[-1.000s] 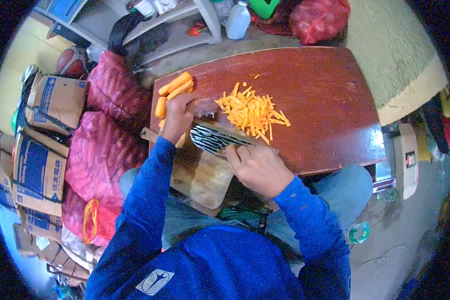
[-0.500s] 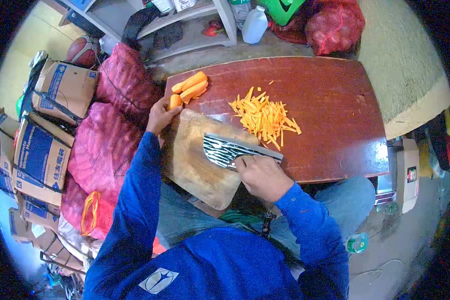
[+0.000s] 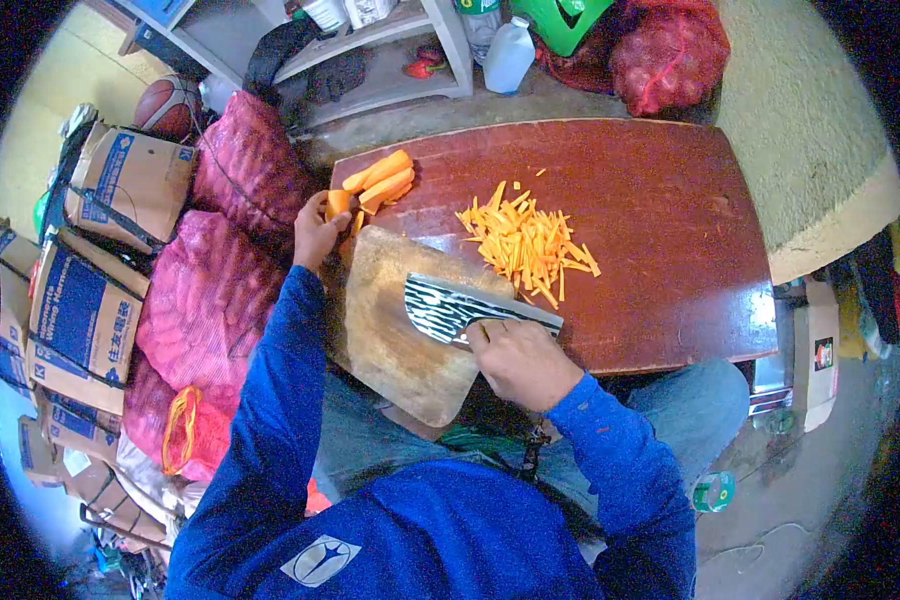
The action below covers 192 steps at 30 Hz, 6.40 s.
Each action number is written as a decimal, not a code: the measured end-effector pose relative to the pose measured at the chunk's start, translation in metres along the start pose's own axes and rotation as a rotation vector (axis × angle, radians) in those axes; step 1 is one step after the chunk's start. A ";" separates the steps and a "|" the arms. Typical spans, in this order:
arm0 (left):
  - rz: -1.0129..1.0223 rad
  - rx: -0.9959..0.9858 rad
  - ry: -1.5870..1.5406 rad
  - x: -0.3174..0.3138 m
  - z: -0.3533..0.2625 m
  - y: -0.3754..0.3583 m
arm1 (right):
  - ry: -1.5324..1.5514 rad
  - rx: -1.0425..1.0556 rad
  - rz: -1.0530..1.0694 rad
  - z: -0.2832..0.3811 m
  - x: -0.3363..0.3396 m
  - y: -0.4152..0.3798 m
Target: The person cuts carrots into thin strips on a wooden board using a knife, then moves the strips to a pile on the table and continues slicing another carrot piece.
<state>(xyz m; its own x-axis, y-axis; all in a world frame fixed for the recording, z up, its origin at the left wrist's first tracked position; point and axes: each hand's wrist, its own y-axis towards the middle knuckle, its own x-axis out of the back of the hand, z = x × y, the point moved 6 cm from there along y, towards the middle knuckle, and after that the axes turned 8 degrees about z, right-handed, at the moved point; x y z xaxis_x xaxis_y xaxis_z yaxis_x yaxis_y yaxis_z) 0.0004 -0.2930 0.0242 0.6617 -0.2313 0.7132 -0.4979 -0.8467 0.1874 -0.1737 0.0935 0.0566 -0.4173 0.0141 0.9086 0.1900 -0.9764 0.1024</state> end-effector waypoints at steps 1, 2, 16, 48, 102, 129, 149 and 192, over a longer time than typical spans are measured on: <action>0.021 0.004 0.064 -0.002 -0.001 -0.001 | -0.002 0.001 0.001 0.000 0.000 0.000; 0.060 -0.013 0.028 -0.007 0.016 0.004 | -0.003 -0.002 -0.001 0.000 0.000 -0.001; 0.061 -0.275 0.537 -0.008 -0.049 -0.006 | 0.000 -0.014 -0.005 0.000 -0.001 -0.001; 0.222 -0.132 0.181 -0.057 -0.141 -0.190 | 0.389 -0.216 -0.307 -0.015 0.055 -0.023; 0.105 -0.580 0.116 -0.072 -0.145 -0.210 | 0.293 -0.415 0.140 0.057 0.014 0.005; 0.044 -0.566 0.103 -0.067 -0.148 -0.211 | 0.278 -0.333 0.042 0.046 0.008 0.029; 0.098 -0.510 0.050 -0.067 -0.142 -0.209 | 0.310 -0.343 0.073 0.060 0.018 0.008; -0.262 -0.048 0.330 0.017 -0.054 -0.131 | 0.447 -0.483 -0.151 0.018 0.022 -0.007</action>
<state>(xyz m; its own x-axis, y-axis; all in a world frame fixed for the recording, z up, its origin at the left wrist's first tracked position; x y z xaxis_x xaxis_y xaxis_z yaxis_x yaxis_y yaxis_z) 0.0469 -0.1607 0.0481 0.5586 0.1614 0.8135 -0.3668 -0.8316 0.4169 -0.1687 0.1049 0.0835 -0.7555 0.1686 0.6331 -0.2742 -0.9590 -0.0718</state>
